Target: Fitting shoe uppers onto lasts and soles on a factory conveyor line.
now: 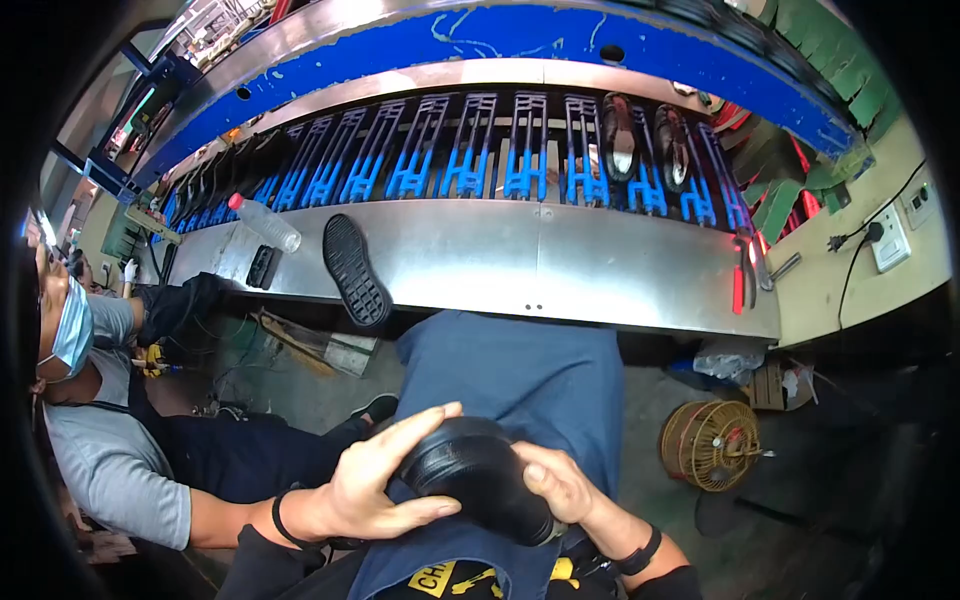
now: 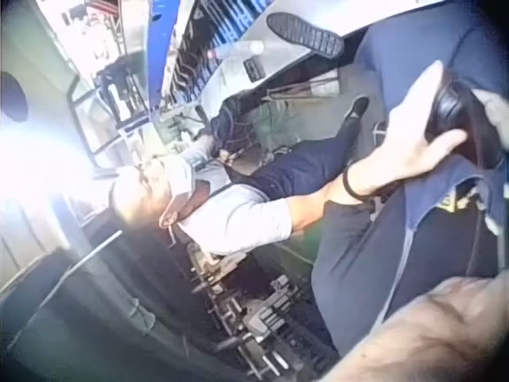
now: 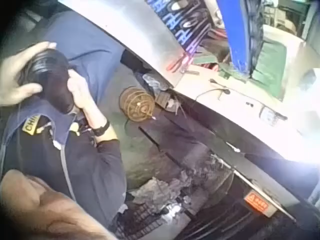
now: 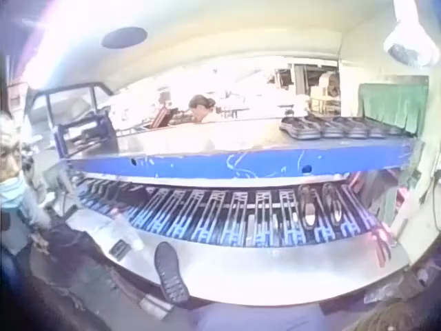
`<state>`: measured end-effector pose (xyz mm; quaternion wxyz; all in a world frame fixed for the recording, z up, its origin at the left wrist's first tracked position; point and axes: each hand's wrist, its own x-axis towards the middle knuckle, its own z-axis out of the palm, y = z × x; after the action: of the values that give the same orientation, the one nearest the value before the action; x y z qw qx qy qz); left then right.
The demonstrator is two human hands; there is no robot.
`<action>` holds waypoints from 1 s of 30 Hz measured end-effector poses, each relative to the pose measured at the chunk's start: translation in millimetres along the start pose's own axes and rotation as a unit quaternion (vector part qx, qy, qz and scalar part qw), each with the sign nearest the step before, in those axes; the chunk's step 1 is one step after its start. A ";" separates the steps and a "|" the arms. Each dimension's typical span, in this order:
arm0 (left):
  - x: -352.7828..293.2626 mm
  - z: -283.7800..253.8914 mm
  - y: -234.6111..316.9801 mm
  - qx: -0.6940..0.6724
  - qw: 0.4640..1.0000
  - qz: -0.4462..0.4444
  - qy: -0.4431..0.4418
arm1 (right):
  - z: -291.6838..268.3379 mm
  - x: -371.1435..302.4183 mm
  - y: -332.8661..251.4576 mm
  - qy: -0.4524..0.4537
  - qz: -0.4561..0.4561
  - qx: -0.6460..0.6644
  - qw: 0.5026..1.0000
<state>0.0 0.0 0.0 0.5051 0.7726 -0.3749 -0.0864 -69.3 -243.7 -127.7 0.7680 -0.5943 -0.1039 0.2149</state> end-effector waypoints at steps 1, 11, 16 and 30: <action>0.9 1.8 -6.8 0.013 0.999 0.027 0.016 | 1.0 2.4 3.3 0.015 -0.008 -0.016 1.000; 6.1 66.2 -39.3 -0.129 0.984 0.001 0.122 | -3.6 -3.0 -21.1 0.143 0.022 0.328 0.933; 33.6 41.9 -35.6 -0.028 0.995 0.079 0.050 | -4.7 2.8 -19.7 0.060 -0.088 0.515 0.850; 42.7 24.3 -22.7 -0.081 0.992 0.054 -0.084 | -2.2 -6.1 -11.1 0.109 -0.037 0.552 0.826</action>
<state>28.8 -41.1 -20.3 0.5366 0.6978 -0.4491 -0.1533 -71.5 -250.6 -117.1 0.9817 -0.0866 0.0938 0.1416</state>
